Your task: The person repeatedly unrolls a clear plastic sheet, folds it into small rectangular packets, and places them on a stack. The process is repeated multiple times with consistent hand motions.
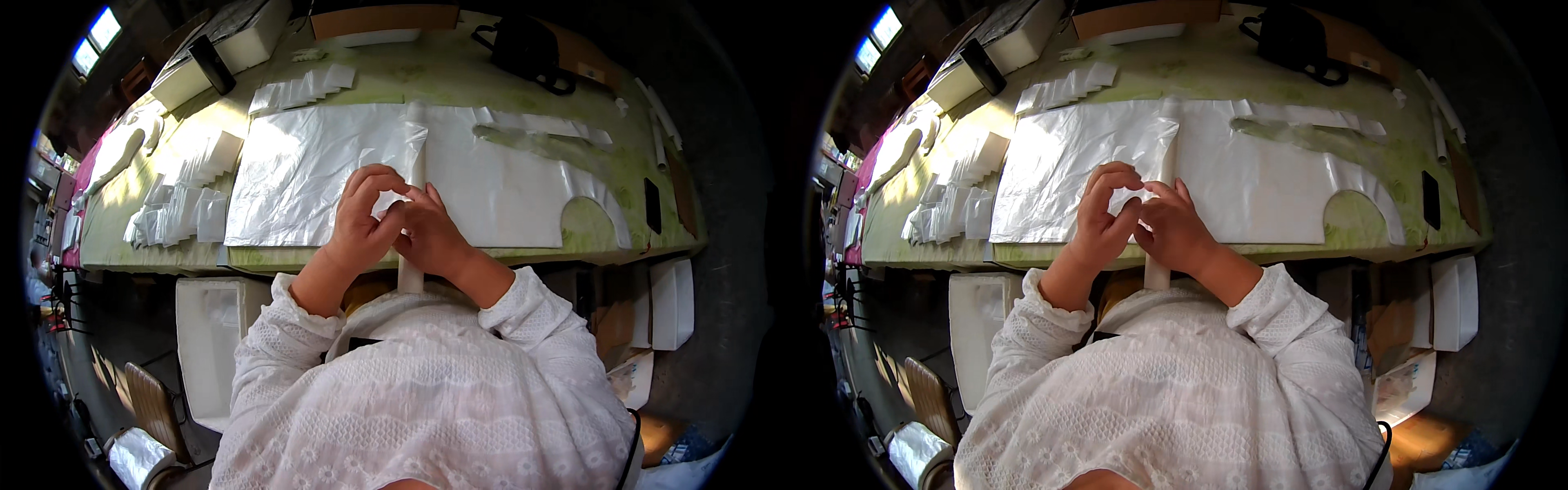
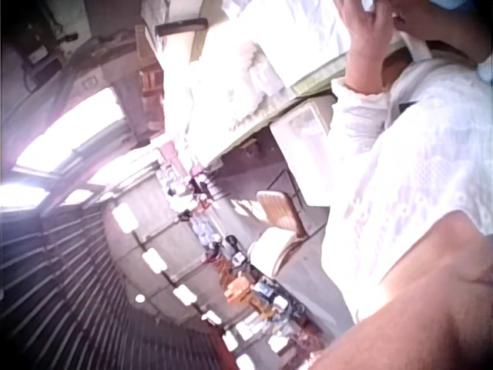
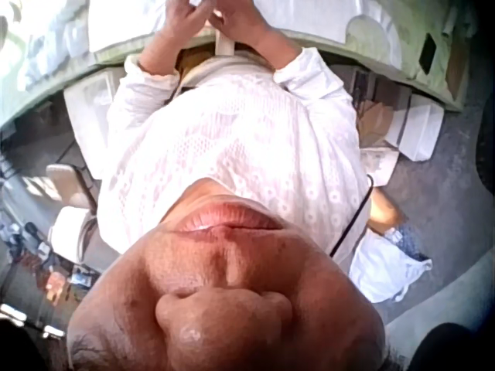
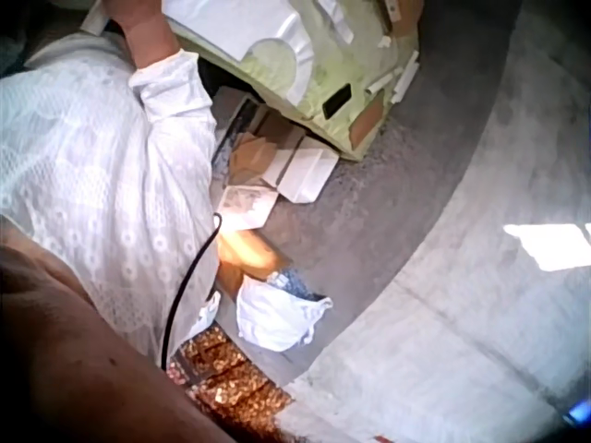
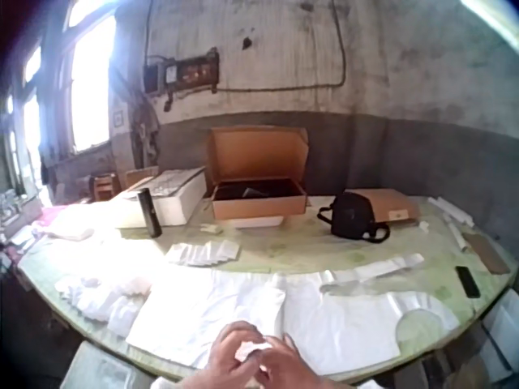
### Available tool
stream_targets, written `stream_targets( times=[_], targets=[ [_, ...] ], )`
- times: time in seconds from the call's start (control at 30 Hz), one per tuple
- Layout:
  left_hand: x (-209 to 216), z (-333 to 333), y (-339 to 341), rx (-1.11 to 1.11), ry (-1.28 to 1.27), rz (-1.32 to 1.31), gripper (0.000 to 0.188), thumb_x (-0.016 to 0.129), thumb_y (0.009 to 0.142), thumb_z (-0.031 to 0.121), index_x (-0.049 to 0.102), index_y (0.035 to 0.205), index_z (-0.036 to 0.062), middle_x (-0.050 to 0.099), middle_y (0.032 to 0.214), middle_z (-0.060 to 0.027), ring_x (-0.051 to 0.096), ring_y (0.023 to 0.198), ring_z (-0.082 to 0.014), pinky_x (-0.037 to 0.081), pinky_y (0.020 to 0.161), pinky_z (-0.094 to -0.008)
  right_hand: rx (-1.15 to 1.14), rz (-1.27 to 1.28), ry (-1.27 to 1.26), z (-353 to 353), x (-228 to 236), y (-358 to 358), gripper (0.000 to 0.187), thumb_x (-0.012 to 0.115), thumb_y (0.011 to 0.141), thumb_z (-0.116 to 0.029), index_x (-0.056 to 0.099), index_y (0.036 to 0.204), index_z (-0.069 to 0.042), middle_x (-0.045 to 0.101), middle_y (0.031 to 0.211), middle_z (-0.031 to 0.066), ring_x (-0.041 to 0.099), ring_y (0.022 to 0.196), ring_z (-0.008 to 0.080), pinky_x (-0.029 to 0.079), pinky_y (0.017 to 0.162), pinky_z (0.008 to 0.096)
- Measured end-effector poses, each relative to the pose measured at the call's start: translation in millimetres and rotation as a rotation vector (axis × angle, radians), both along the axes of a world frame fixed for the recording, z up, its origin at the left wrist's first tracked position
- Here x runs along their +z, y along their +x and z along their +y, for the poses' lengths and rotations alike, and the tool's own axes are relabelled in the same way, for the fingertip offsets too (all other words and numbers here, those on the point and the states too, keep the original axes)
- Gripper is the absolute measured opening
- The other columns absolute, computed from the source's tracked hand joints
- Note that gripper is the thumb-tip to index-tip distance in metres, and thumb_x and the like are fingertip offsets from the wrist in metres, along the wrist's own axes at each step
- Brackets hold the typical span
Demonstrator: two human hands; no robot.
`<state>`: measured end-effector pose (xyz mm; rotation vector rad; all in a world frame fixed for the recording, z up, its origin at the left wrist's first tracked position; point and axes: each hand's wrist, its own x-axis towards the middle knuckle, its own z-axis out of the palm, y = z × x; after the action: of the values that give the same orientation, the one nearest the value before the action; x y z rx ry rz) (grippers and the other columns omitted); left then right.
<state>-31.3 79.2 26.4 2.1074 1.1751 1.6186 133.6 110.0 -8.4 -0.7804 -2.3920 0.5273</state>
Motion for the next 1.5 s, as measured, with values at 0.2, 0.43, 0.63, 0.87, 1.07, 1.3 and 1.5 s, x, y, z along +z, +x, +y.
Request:
stream_targets(
  times=[0.2,0.43,0.63,0.87,1.07,1.3,1.5],
  targets=[
    [1.0,56.6,20.8,0.078,-0.494,0.511,0.061,0.063,0.100,0.052,0.056,0.146,0.0126,0.029,0.166,-0.0185,0.038,0.148,-0.0430,0.039,0.117,-0.0523,0.073,0.279,0.126,0.3,-12.1,-10.6,0.025,0.068,0.084,-0.014,0.072,0.108,-0.009,0.071,0.110,0.0102,0.060,0.111,0.0346,0.039,0.102,0.0561],
    [1.3,8.1,-20.3,0.141,-0.915,0.246,0.048,0.065,0.102,0.039,0.062,0.140,0.0090,0.069,0.126,-0.0186,0.071,0.108,-0.0296,0.056,0.092,-0.0365,0.013,0.258,0.093,-2.8,-15.7,-12.8,0.013,0.070,0.085,-0.018,0.075,0.096,-0.013,0.073,0.099,0.0032,0.061,0.119,0.0303,0.034,0.107,0.0620],
    [14.0,-4.7,-25.7,0.364,-0.340,0.358,0.034,0.072,0.094,0.030,0.072,0.123,0.0121,0.070,0.120,-0.0114,0.066,0.114,-0.0304,0.053,0.096,-0.0415,0.074,0.217,0.124,-6.7,-13.2,-11.2,0.015,0.071,0.087,-0.016,0.073,0.102,-0.015,0.072,0.098,0.0038,0.063,0.114,0.0294,0.034,0.107,0.0609],
    [9.2,57.9,22.2,-0.164,-0.583,0.836,0.056,0.065,0.098,0.046,0.059,0.143,0.0138,0.045,0.159,-0.0132,0.022,0.156,-0.0392,0.022,0.126,-0.0513,0.322,0.232,-0.070,-25.1,-5.3,0.0,0.015,0.075,0.082,-0.010,0.074,0.097,-0.009,0.072,0.101,0.0058,0.064,0.106,0.0299,0.043,0.106,0.0515],
    [-12.2,14.9,-31.2,0.216,-0.617,0.773,0.060,0.062,0.097,0.042,0.053,0.149,0.0142,0.033,0.167,-0.0124,0.013,0.159,-0.0354,0.012,0.128,-0.0545,0.359,0.362,0.020,-50.5,-2.2,49.9,0.016,0.078,0.079,-0.006,0.074,0.095,-0.008,0.073,0.096,0.0067,0.069,0.102,0.0301,0.048,0.105,0.0538],
    [13.9,-5.6,-55.1,0.475,-0.295,0.761,0.054,0.058,0.087,0.007,0.057,0.140,0.0153,0.035,0.164,-0.0097,0.018,0.157,-0.0380,0.018,0.128,-0.0496,0.333,0.410,-0.024,-46.2,-9.1,54.8,0.017,0.078,0.079,-0.004,0.074,0.095,-0.008,0.072,0.091,0.0105,0.070,0.095,0.0299,0.053,0.100,0.0510],
    [-17.7,7.4,-131.6,0.626,-0.780,0.680,0.067,0.055,0.092,0.010,0.040,0.157,0.0100,0.030,0.167,-0.0143,0.019,0.158,-0.0346,0.022,0.127,-0.0453,0.343,0.468,-0.085,-47.6,-15.6,63.0,0.018,0.076,0.078,0.000,0.073,0.095,-0.007,0.071,0.088,0.0107,0.070,0.087,0.0294,0.056,0.094,0.0467]
  ],
)
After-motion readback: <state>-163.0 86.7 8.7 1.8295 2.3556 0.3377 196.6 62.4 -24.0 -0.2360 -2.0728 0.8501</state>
